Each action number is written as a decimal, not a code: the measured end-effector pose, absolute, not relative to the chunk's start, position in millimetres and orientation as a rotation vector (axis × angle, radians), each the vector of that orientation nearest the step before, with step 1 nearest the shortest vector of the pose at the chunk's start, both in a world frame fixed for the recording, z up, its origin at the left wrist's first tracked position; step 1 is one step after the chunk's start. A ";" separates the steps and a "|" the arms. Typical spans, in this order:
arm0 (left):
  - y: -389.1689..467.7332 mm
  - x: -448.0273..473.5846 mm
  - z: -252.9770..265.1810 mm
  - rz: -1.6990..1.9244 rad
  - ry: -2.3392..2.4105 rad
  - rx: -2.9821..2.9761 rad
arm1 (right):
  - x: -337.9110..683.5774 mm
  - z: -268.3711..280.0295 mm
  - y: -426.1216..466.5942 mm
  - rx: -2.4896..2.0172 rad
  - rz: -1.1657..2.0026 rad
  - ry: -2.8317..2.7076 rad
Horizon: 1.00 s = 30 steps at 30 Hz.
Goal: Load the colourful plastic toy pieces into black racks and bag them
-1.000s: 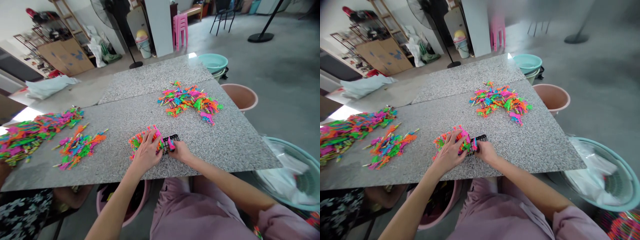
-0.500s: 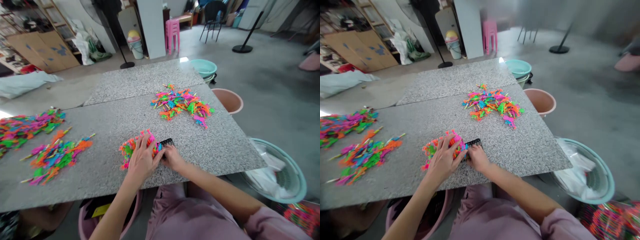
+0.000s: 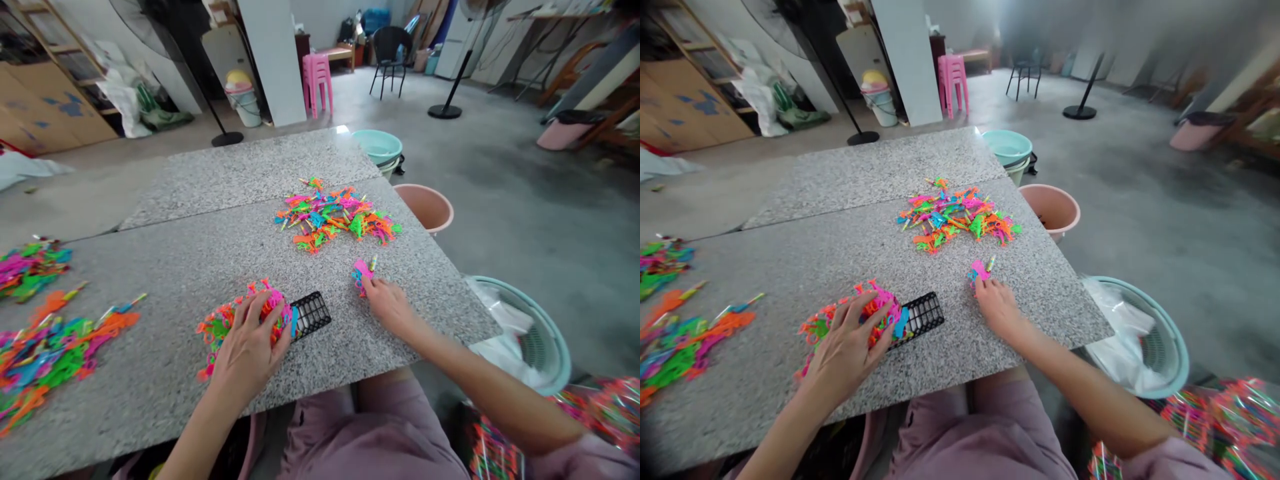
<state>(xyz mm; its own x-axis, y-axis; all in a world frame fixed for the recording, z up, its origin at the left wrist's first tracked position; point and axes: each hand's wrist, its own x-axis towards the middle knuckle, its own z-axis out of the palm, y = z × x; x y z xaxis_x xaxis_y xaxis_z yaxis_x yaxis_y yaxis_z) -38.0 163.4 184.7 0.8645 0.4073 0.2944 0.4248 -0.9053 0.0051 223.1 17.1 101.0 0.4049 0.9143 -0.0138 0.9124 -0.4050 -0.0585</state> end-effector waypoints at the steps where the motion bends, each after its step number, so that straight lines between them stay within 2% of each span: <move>1: 163.5 -37.8 185.3 -0.435 -0.657 -2.973 | 228.5 105.7 19.6 -2.571 0.062 -1.742; 7: 157.6 -37.3 188.7 -0.337 -0.719 -2.967 | 300.3 112.5 55.7 -2.315 0.103 -2.227; 11: 153.1 -37.7 189.6 -0.333 -0.779 -2.964 | 308.6 106.6 66.5 -2.152 0.313 -2.140; 15: 151.4 -38.1 188.3 -0.329 -0.811 -2.961 | 275.9 102.8 56.3 -1.928 0.639 -1.801; 23: 151.5 -38.7 186.3 -0.339 -0.798 -2.970 | 197.9 92.9 83.4 -1.819 0.542 -1.525; 28: 151.8 -38.1 187.4 -0.311 -0.806 -2.982 | 149.2 90.5 129.4 -1.641 0.816 -1.422; 30: 151.8 -38.3 188.2 -0.302 -0.799 -2.995 | 142.4 86.9 139.5 -1.601 0.816 -1.421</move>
<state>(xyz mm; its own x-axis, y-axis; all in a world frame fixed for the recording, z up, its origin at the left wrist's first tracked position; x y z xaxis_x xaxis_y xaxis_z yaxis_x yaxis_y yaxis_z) -38.3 151.8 188.2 0.8497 0.4905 0.1934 0.4958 -0.8681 0.0233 142.4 139.5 86.9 0.1509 0.9871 0.0536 0.4519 -0.0207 -0.8918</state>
